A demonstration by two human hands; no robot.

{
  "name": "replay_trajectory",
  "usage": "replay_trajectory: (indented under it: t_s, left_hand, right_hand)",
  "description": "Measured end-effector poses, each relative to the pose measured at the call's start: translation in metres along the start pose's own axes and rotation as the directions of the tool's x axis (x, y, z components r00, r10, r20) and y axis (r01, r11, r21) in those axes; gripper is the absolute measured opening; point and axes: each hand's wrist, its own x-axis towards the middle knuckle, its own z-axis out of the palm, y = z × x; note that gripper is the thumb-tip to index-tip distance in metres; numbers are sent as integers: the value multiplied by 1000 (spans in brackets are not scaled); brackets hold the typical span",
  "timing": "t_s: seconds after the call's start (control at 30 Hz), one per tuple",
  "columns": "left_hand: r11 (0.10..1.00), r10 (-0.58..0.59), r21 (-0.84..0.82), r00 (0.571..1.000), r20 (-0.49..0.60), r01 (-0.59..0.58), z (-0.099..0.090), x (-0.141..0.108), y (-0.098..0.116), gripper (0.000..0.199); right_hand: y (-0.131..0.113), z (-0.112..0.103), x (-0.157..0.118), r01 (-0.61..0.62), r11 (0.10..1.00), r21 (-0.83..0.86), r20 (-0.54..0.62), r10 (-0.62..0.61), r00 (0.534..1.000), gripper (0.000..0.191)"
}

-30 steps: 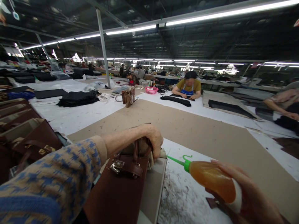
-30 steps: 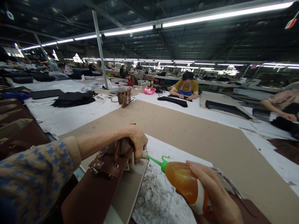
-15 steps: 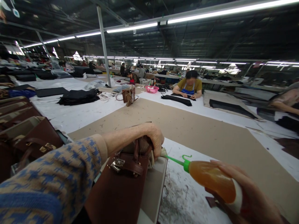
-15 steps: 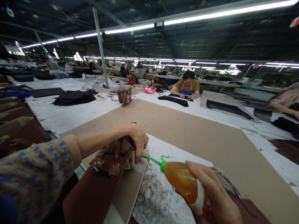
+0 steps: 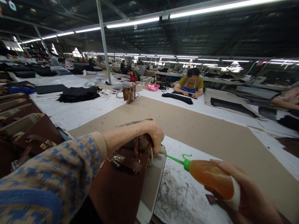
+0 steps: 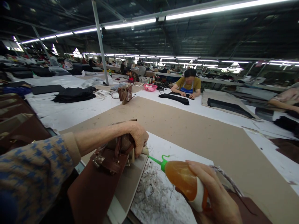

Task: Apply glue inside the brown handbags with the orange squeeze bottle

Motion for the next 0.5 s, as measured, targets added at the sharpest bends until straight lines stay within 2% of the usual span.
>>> replay_trajectory:
  t_s: [0.1, 0.3, 0.5]
  left_hand:
    - [999, -21, 30, 1000, -9, 21, 0, -1, 3, 21]
    - [999, -6, 52, 999, -48, 9, 1, -1, 4, 19]
    - [998, -6, 60, 998, -56, 10, 3, 0, 2, 16]
  right_hand:
    - [3, -2, -1, 3, 999, 41, 53, -5, 999, 47]
    - [0, 1, 7, 20, 1000, 15, 106, -22, 994, 47]
    - [1, 2, 2, -33, 999, 19, 81, 32, 996, 48]
